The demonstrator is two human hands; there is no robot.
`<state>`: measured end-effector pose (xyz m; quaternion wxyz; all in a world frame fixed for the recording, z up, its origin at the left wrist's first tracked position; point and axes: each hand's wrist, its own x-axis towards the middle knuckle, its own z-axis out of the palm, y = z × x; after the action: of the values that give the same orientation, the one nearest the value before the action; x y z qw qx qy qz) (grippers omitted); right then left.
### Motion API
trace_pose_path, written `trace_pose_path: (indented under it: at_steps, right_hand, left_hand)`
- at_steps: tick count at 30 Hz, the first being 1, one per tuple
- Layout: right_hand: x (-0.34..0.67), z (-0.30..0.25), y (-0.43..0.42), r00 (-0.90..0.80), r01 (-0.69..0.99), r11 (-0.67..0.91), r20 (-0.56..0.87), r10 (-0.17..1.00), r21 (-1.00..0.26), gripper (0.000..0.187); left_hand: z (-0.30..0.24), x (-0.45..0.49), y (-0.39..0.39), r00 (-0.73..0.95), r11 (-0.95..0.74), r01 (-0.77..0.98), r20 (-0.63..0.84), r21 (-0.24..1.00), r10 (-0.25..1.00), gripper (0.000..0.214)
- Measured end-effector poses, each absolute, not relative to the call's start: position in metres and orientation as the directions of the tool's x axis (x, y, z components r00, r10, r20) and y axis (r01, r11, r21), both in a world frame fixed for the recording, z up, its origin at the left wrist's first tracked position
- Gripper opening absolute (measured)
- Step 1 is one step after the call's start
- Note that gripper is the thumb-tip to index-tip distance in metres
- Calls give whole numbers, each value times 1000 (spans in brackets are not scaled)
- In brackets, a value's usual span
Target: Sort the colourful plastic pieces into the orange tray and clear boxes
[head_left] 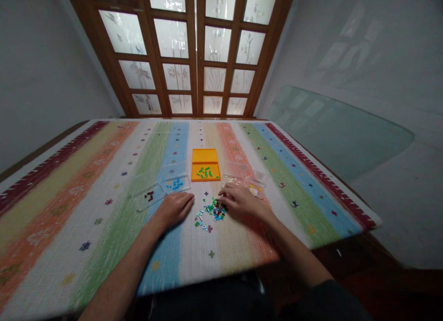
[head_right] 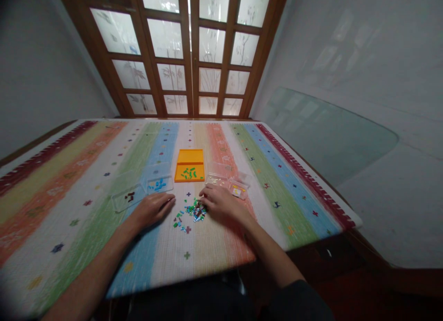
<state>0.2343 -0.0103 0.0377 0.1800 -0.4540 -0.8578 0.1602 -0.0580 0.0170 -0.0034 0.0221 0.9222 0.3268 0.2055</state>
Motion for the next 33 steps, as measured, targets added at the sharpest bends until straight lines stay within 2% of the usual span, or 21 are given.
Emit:
trace_pose_path:
  at_steps: [4, 9, 15, 19, 26, 33]
  right_hand:
    - [219, 42, -5, -560, 740, 518, 35, 828, -429, 18]
    - [219, 43, -5, -559, 749, 489, -28, 829, -447, 20]
    - [229, 34, -2, -559, 752, 500, -15, 829, -431, 25]
    - [224, 34, 2, -554, 750, 510, 20, 832, -422, 20]
    - [217, 42, 5, -578, 743, 504, -43, 815, -441, 13]
    - [220, 34, 8, -568, 742, 487, -46, 822, -461, 12]
  left_hand:
    - [-2, -58, 16, 697, -783, 591, 364, 194, 617, 30]
    - [-3, -58, 16, 695, -781, 592, 366, 197, 619, 28]
    - [-2, -58, 16, 710, -788, 594, 356, 163, 608, 28]
    - [-1, -57, 16, 712, -789, 594, 352, 161, 608, 30]
    - [-2, -57, 16, 698, -780, 598, 360, 183, 619, 31]
    - [-4, -58, 17, 692, -781, 588, 370, 210, 620, 27]
